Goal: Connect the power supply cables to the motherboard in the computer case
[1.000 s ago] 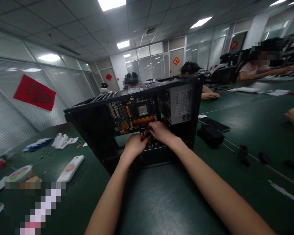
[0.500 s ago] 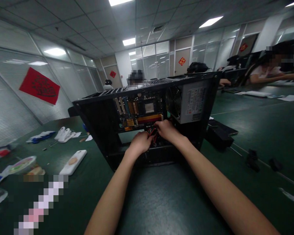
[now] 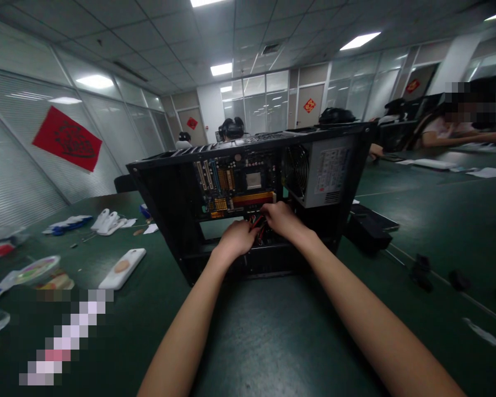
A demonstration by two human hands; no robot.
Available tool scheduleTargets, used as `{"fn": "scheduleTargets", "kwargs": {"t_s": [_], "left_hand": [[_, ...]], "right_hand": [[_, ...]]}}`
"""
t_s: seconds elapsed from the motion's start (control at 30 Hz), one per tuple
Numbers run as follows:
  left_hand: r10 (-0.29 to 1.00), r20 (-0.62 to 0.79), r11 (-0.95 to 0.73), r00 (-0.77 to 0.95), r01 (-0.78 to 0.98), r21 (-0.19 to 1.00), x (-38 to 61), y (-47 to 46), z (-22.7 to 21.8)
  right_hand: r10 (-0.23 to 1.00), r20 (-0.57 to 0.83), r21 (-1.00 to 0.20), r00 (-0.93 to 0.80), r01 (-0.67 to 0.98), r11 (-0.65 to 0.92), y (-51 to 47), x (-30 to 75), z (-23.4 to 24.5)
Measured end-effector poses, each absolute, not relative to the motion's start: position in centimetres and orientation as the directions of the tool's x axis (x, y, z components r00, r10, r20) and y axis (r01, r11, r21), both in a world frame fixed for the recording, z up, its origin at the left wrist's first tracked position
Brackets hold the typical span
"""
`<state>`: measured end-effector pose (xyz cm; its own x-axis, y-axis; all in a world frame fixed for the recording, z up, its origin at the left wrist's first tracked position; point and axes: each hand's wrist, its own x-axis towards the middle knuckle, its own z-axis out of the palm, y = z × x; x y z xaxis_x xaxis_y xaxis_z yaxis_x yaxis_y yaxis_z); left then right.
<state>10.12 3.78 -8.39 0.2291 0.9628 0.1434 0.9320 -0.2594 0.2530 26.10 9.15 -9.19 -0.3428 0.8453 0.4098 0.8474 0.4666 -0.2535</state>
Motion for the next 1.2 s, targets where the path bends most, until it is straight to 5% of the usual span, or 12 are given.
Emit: {"fn": "scheduleTargets", "kwargs": {"t_s": [0.4,1.2], "left_hand": [[0.974,0.09,-0.222,0.209,0.957,0.187,10.34,3.61,-7.93],[0.983,0.107,-0.161,0.147,0.976,0.143,10.34,3.42,-8.19]], "right_hand": [[0.872,0.363,-0.278,-0.328,0.855,0.437,8.52,26.05,-8.62],[0.892,0.32,-0.145,-0.318,0.914,0.378,8.52,25.78,-8.49]]}}
